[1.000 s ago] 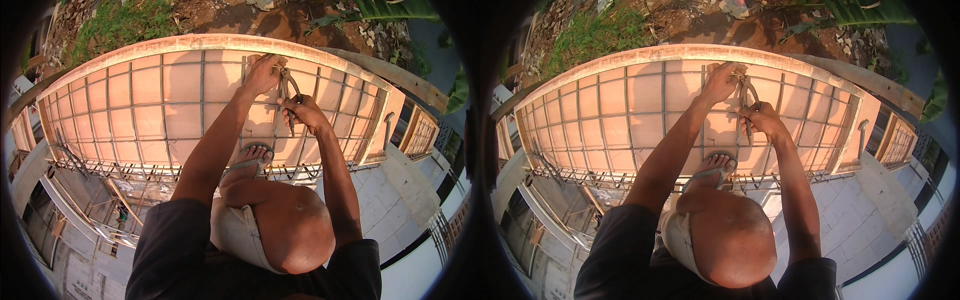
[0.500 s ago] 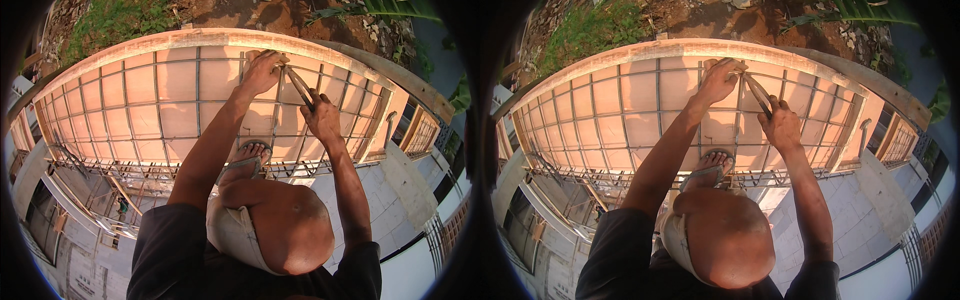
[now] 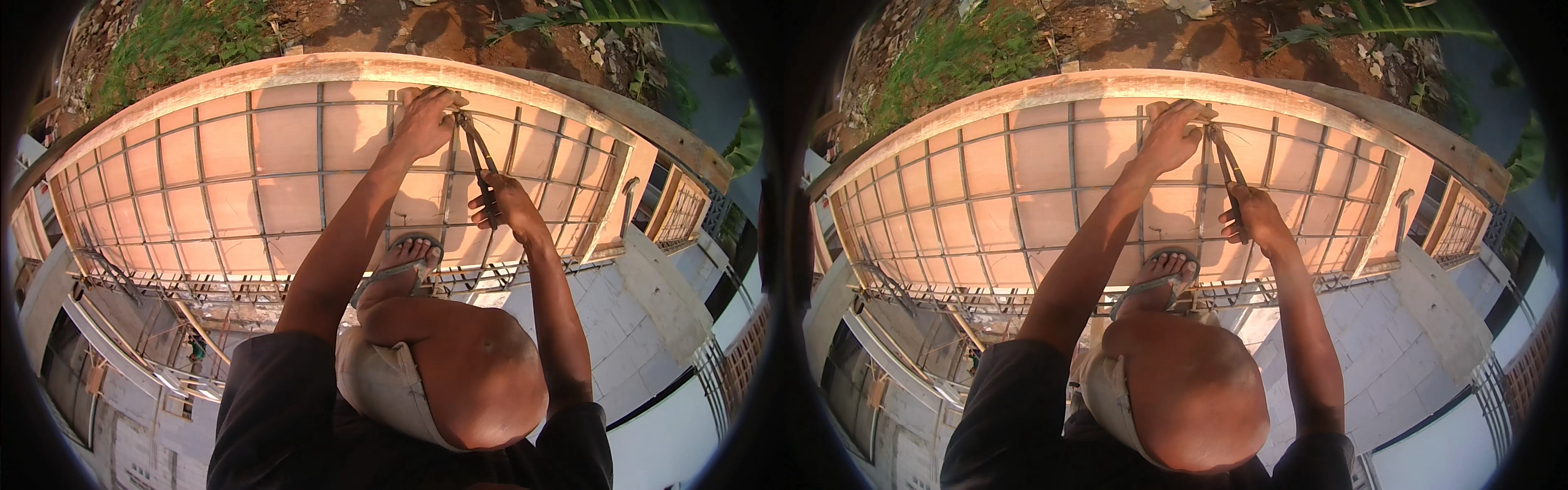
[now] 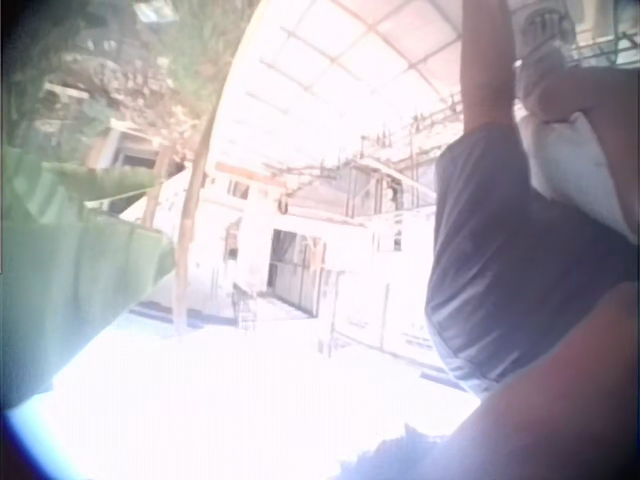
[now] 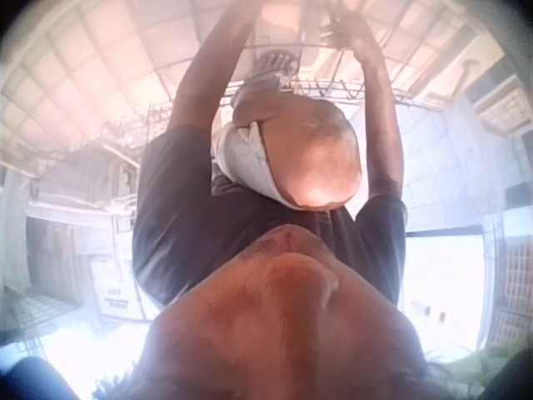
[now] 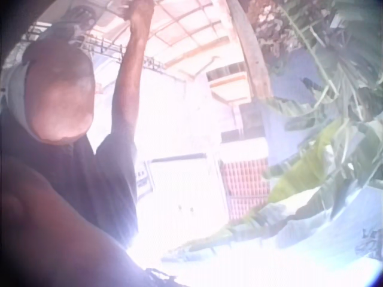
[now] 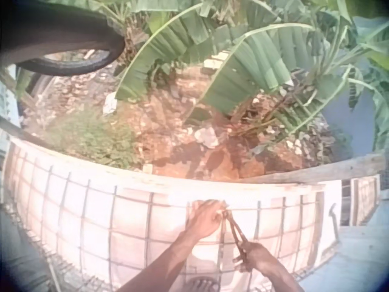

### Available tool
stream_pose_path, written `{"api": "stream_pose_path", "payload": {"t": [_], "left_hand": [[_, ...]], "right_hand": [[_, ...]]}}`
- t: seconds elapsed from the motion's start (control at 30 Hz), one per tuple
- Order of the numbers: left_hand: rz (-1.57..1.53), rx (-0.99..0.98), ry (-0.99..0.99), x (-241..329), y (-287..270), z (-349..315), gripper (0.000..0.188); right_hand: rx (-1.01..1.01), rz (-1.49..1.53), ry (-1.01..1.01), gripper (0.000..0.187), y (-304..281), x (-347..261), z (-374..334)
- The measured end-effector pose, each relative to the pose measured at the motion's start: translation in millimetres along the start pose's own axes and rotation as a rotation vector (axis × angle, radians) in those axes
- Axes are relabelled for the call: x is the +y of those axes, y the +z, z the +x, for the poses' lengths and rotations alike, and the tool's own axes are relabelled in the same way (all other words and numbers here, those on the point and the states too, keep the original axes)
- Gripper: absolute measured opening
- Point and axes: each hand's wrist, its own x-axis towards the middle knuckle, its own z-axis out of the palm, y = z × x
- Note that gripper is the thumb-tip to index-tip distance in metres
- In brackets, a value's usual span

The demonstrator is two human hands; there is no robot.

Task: The person assembles a metal frame by hand, using pliers to bend and secure wire ties at the intersections of the frame bars. The person works methodically along the frame, tightening each joint to hold the structure together.

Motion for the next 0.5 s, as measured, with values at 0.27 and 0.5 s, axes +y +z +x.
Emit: {"api": "stream_pose_path", "payload": {"t": [0.27,0.5], "left_hand": [[0.064,0.014,0.065,8,1,-2,0.045],[-0.142,-0.016,0.013,-3,-1,6,0.049]], "right_hand": [[0.178,-0.129,-0.11,0.06,9,36,26],[0.069,0.151,0.02,0.056,27,27,17]]}}
